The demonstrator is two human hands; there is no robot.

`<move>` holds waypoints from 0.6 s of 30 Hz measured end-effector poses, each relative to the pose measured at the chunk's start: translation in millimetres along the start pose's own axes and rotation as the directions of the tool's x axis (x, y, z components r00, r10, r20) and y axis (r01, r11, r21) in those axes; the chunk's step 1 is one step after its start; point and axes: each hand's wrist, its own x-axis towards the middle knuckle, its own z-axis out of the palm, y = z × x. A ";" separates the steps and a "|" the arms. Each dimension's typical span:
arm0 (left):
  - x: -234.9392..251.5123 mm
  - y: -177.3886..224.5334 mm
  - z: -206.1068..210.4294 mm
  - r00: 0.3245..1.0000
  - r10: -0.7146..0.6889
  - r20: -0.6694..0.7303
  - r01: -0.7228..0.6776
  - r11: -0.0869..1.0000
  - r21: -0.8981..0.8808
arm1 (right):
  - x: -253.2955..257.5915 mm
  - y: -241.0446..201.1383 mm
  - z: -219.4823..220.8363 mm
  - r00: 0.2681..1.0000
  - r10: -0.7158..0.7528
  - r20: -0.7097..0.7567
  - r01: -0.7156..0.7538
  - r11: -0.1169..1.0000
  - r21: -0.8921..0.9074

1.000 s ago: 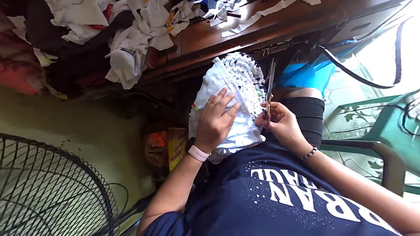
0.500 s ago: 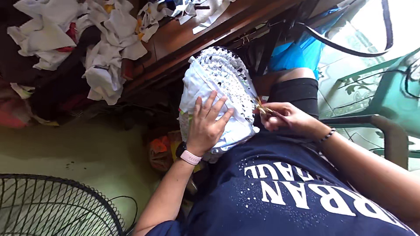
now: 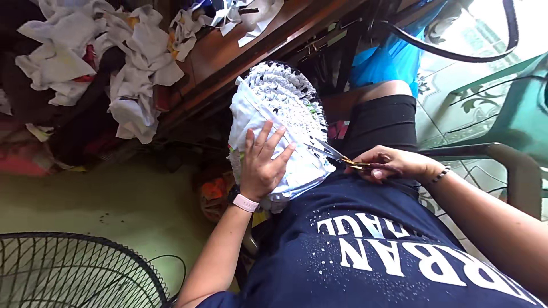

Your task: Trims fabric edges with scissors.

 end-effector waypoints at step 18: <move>-0.4 0.0 4.4 0.999 -0.002 -0.045 0.002 1.000 -0.017 | 5.9 -2.9 -7.7 0.993 -0.047 0.107 0.046 0.999 0.012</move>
